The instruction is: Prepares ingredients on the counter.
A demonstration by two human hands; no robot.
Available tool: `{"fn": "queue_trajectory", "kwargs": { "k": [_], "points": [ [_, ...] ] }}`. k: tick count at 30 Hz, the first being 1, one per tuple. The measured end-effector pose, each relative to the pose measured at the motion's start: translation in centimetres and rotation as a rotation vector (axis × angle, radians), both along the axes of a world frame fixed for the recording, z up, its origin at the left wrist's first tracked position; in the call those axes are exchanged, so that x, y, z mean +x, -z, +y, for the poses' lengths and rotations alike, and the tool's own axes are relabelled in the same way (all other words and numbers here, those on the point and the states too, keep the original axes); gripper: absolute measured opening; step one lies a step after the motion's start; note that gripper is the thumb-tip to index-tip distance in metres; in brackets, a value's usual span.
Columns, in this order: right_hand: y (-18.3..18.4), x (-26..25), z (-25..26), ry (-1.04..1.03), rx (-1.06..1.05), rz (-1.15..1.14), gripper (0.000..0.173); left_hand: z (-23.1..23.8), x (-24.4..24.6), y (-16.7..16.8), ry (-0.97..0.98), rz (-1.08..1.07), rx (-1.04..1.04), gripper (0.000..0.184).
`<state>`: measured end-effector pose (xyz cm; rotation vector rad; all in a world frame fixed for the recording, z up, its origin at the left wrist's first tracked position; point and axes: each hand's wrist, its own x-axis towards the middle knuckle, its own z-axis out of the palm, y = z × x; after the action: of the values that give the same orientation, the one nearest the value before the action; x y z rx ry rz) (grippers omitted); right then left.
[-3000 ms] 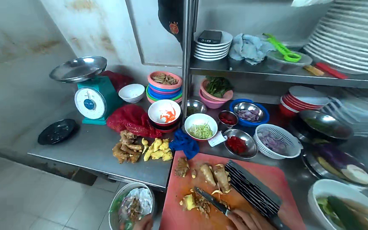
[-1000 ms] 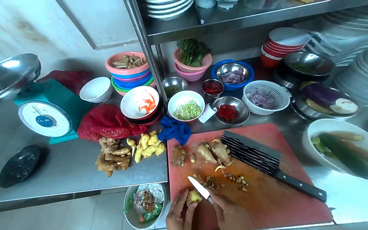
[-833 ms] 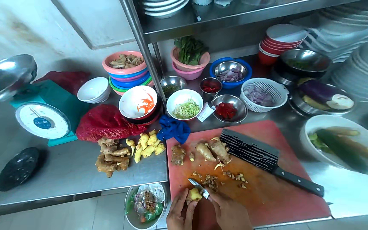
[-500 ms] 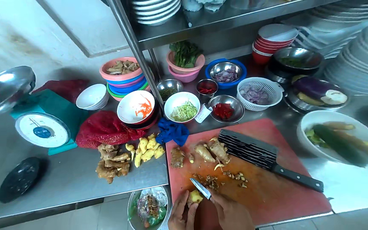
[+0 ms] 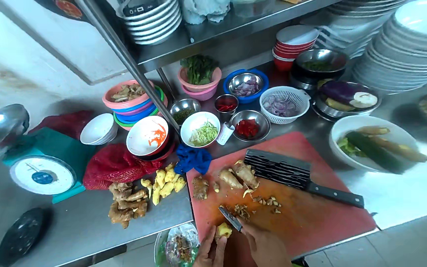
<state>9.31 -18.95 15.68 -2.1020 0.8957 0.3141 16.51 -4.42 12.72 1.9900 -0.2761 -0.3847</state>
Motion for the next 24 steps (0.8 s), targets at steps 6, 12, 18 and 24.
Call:
{"fn": "queue_trajectory", "kwargs": {
  "k": [6, 12, 18, 24],
  "points": [
    [0.3, 0.0, -0.3, 0.152, 0.247, -0.165, 0.040, -0.6, 1.3, -1.9, -0.034, 0.259, 0.054, 0.032],
    [0.3, 0.8, 0.1, 0.111, 0.254, -0.217, 0.041, -0.9, 2.2, -1.7, -0.073, 0.266, 0.007, 0.024],
    [0.8, 1.2, 0.2, 0.007, 0.218, -0.145, 0.043, -0.9, 1.5, -0.7, -0.108, 0.213, -0.063, 0.022],
    [0.4, 1.5, 0.2, 0.088, 0.240, -0.143, 0.043, -1.1, 0.8, -0.3, -0.148, 0.171, -0.113, 0.022]
  ]
}}
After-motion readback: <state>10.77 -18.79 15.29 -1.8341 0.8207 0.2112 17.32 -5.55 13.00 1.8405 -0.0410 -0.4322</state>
